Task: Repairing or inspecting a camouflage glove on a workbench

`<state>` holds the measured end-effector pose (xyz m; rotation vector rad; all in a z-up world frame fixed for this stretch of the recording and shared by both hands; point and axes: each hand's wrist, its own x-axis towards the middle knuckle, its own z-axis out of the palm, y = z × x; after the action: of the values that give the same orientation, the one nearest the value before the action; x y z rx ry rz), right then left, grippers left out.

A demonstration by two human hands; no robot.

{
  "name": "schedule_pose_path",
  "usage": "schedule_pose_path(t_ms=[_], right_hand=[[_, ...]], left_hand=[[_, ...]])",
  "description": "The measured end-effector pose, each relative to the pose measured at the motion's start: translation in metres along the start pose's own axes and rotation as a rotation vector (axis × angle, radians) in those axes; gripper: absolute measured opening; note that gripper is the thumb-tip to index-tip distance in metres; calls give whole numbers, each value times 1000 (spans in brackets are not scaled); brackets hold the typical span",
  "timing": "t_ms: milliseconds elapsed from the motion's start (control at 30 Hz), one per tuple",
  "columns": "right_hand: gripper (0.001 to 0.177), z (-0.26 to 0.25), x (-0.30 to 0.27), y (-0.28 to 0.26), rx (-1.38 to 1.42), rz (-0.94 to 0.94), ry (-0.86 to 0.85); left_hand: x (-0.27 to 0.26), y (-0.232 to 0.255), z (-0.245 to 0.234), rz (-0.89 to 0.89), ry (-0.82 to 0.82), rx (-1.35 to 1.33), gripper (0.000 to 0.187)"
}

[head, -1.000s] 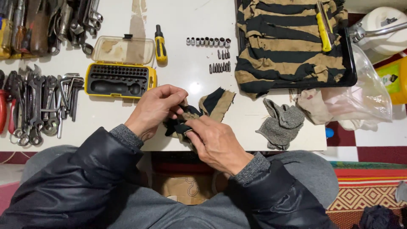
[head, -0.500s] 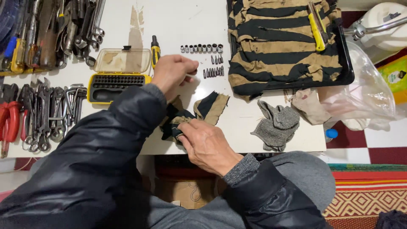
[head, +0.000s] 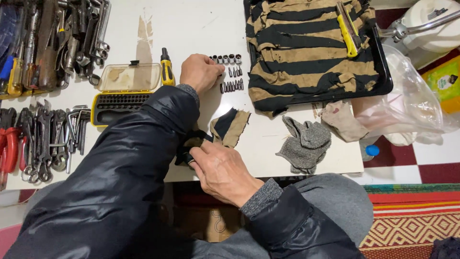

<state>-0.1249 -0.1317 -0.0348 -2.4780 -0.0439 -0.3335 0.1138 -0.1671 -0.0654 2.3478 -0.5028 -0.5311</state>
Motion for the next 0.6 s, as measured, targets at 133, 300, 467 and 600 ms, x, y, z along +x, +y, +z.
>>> schedule_pose_path(t_ms=[133,300,467,600], right_hand=[[17,0,1,-2,2,-6,7],[12,-1,2,-3,-8,-17,23],[13,-1,2,-4,-25,-19,58],[13,-5,3,-5,-7,-20,49]], left_hand=[[-1,3,2,63,37,-1,16],[-14,17,-1,38,16,80,17],[-14,14,0,94,37,82,20],[-20,20,-3,69,35,57,16]])
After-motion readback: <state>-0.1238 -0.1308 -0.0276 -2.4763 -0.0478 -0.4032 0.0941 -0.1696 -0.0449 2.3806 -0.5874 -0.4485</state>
